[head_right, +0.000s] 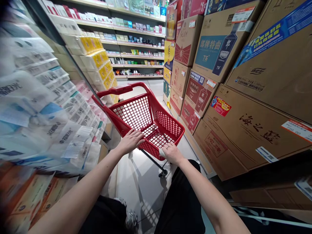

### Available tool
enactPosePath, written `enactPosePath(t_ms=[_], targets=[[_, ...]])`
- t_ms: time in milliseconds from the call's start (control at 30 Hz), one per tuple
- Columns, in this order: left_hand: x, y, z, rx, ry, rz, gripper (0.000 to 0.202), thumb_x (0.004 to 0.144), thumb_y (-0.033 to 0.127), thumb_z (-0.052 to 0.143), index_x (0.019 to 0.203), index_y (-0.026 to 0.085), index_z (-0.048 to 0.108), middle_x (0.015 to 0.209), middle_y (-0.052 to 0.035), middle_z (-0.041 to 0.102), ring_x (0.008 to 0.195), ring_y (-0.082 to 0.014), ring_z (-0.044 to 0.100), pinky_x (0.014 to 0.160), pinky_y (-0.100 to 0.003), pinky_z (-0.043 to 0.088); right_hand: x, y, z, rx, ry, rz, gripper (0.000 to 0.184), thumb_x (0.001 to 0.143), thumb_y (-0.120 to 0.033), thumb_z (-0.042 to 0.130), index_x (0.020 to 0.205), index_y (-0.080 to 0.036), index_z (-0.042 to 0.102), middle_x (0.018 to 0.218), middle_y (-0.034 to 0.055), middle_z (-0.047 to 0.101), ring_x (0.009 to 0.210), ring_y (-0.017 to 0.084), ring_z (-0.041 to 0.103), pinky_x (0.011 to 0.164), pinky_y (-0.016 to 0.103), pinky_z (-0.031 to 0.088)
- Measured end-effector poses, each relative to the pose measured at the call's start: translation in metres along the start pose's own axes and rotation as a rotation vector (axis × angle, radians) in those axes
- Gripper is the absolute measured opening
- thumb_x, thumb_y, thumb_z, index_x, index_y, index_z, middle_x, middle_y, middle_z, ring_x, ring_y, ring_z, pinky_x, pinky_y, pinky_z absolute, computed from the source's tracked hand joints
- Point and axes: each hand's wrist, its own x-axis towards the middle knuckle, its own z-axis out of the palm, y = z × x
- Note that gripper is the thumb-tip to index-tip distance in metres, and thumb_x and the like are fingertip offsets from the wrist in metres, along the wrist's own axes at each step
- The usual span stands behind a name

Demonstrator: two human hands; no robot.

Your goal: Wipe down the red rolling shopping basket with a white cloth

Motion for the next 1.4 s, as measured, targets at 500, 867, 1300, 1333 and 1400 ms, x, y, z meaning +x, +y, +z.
enactPosePath(t_ms=[500, 867, 1300, 1333, 1400], targets=[[0.023, 0.034, 0.011, 0.074, 0.041, -0.025, 0.029, 0.091, 0.044, 0.038, 0.086, 0.023, 0.058, 0.086, -0.0077, 0.057, 0.087, -0.0221, 0.049, 0.082, -0.038, 0.033, 0.012, -0.004, 0.01, -0.092, -0.018, 0.37, 0.023, 0.094, -0.036, 0.044, 0.094, -0.016, 0.055, 0.088, 0.0109, 0.059, 0.086, 0.021, 0.052, 0.077, 0.034, 0.037], [0.001, -0.019, -0.005, 0.115, 0.01, -0.091, 0.035, 0.094, 0.045, 0.032, 0.084, 0.022, 0.057, 0.085, -0.0051, 0.062, 0.084, -0.0196, 0.053, 0.078, -0.035, 0.032, 0.002, 0.036, 0.003, -0.051, 0.006, 0.267, 0.028, 0.094, -0.042, 0.043, 0.091, -0.017, 0.056, 0.084, 0.0075, 0.058, 0.084, 0.019, 0.051, 0.079, 0.031, 0.036], [-0.022, -0.001, -0.017, 0.138, 0.02, -0.094, 0.031, 0.095, 0.038, 0.033, 0.086, 0.021, 0.057, 0.085, -0.0059, 0.063, 0.084, -0.0202, 0.056, 0.076, -0.036, 0.032, 0.069, -0.012, 0.013, -0.102, 0.067, 0.243, 0.035, 0.094, -0.048, 0.039, 0.093, -0.016, 0.055, 0.088, 0.0084, 0.06, 0.085, 0.019, 0.053, 0.073, 0.031, 0.034], [-0.024, -0.006, -0.02, 0.12, 0.009, -0.064, 0.03, 0.095, 0.038, 0.033, 0.087, 0.021, 0.057, 0.085, -0.0055, 0.063, 0.083, -0.0196, 0.056, 0.076, -0.035, 0.033, 0.063, -0.007, 0.012, -0.104, 0.056, 0.231, 0.035, 0.094, -0.048, 0.038, 0.092, -0.016, 0.055, 0.087, 0.0081, 0.06, 0.084, 0.019, 0.053, 0.073, 0.03, 0.034], [-0.03, -0.017, -0.024, 0.091, -0.006, -0.038, 0.029, 0.094, 0.037, 0.035, 0.087, 0.021, 0.058, 0.083, -0.0046, 0.063, 0.081, -0.0188, 0.058, 0.074, -0.034, 0.033, 0.048, 0.006, 0.009, -0.102, 0.037, 0.249, 0.035, 0.094, -0.048, 0.039, 0.09, -0.017, 0.055, 0.084, 0.0073, 0.06, 0.083, 0.018, 0.052, 0.072, 0.029, 0.033]])
